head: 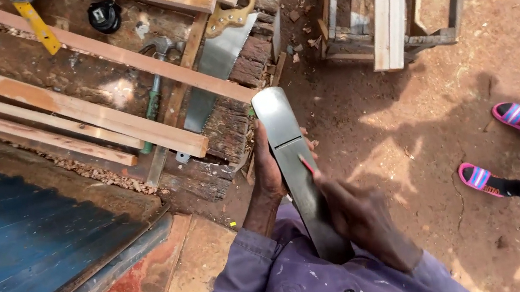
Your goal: Measuring and marking wooden planks with a ruler and square, briefly using a pneumatic blow gun, and inspecting a hand plane.
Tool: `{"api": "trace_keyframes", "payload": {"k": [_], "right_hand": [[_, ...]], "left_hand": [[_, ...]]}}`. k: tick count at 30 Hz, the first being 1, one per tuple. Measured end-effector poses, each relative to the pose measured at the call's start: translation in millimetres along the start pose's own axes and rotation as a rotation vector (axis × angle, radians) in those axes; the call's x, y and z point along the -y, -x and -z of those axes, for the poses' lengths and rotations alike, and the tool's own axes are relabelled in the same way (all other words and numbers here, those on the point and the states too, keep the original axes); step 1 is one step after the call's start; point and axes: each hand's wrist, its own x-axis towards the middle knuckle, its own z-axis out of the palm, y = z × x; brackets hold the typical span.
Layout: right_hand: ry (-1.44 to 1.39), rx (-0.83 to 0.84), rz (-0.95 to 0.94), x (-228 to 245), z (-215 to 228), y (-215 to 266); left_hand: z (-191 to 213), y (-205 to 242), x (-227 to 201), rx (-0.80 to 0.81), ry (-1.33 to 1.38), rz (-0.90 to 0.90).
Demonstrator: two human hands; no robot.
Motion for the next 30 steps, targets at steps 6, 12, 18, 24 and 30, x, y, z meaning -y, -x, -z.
{"api": "trace_keyframes", "payload": {"k": [6, 12, 18, 24, 30], "right_hand": [[0.016, -0.073, 0.128, -18, -5, -14], [0.070, 0.023, 0.061, -16, -13, -30], [0.001, 0.268, 0.004, -2, -3, -11], [0.105, -0.022, 0.112, -1, -37, -57], [0.090, 0.031, 0.000, 1, -42, -33]], "left_hand": [[-9, -8, -1, 0.077, 0.000, 0.009], [2, -16, -4, 0.066, 0.023, 0.008], [-4, -4, -40, 0.036, 0.049, -0.047], [19, -17, -29, 0.016, 0.042, 0.012], [4, -10, -63, 0.111, 0.030, 0.024]]}}
